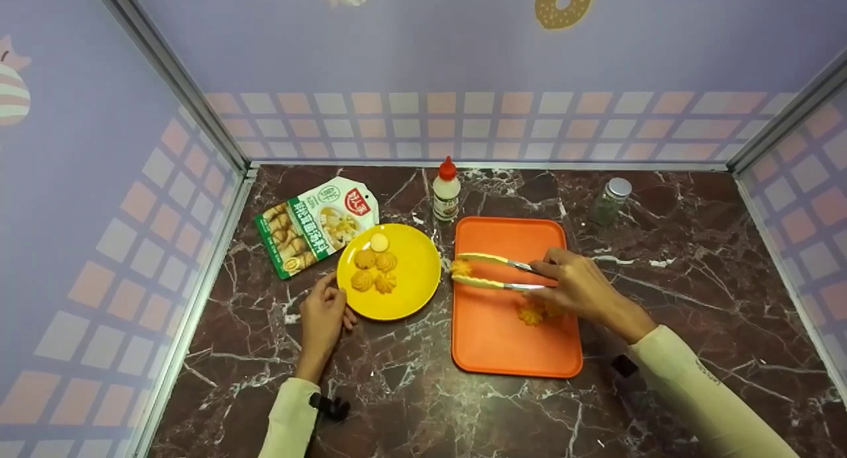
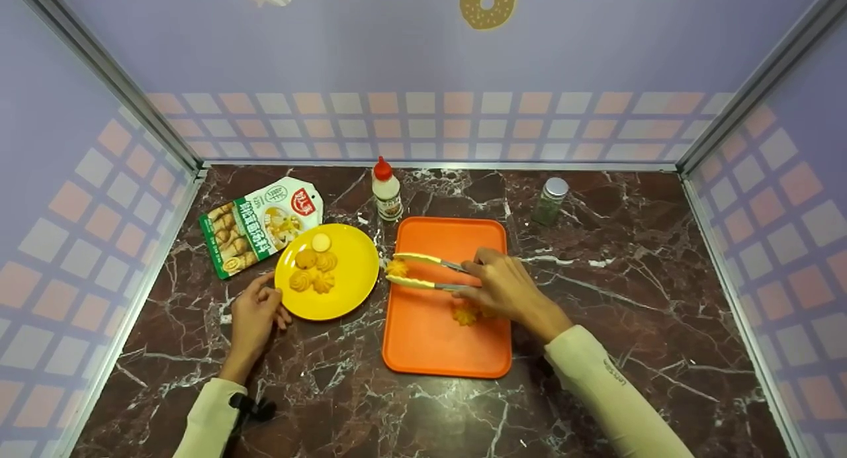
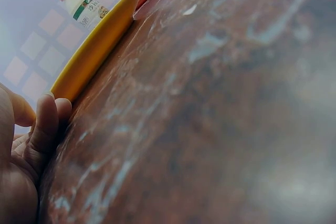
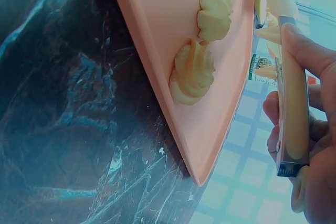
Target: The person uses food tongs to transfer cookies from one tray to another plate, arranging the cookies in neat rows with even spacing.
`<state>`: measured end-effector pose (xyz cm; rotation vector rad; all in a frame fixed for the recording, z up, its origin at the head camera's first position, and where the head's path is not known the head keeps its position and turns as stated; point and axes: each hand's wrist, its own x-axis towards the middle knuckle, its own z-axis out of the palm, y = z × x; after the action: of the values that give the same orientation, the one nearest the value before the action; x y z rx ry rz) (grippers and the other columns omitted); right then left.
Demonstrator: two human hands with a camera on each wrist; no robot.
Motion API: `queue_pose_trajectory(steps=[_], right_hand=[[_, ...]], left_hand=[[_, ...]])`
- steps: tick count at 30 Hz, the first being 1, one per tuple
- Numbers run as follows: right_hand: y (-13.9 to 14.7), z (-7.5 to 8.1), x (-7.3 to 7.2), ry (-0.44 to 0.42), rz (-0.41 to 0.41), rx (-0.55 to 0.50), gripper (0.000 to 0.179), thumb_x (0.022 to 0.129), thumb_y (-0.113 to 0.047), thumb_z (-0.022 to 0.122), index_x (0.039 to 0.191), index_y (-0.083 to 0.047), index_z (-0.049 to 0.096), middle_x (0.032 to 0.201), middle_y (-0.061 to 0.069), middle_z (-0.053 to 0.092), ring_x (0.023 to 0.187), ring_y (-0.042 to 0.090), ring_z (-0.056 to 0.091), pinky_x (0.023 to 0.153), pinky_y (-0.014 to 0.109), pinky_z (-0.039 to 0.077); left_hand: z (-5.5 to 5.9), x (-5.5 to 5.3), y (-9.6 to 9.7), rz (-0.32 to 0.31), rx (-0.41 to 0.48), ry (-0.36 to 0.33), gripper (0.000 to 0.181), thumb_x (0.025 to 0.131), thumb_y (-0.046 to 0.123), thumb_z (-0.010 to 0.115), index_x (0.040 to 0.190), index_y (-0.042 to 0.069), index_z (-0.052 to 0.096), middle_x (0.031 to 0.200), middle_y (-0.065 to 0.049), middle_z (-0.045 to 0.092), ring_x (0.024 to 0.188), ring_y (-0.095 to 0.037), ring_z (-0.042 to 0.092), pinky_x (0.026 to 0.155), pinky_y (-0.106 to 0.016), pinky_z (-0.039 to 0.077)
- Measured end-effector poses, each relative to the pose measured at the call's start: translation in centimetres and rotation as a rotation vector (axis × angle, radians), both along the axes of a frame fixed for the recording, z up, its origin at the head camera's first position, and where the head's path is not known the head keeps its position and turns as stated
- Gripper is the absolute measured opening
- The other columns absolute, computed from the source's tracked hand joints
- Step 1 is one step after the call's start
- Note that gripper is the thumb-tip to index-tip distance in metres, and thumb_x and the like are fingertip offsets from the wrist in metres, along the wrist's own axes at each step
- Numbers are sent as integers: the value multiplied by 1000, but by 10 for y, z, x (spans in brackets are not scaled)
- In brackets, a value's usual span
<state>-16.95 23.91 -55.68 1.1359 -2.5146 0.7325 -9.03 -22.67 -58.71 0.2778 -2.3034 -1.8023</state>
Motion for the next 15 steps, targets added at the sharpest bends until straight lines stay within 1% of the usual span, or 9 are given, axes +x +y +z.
queue_pose_trajectory(steps=[8, 15], right_hand=[[1, -2, 1, 24, 3, 12, 40, 79, -27, 102, 107, -5, 85, 83, 3, 58, 66, 11, 47, 53, 26, 42], [0, -3, 1, 18, 11, -6, 41, 79, -27, 102, 107, -4, 85, 83, 5, 58, 67, 11, 47, 53, 27, 43]], left_hand=[[0, 0, 0, 0, 2, 1, 43, 109, -5, 54, 152, -11, 56, 84, -26, 69, 47, -21, 64, 41, -29, 56], [-1, 0, 0, 0, 5, 10, 42, 109, -6, 55, 151, -11, 56, 84, -27, 68, 48, -23, 64, 41, -27, 56]])
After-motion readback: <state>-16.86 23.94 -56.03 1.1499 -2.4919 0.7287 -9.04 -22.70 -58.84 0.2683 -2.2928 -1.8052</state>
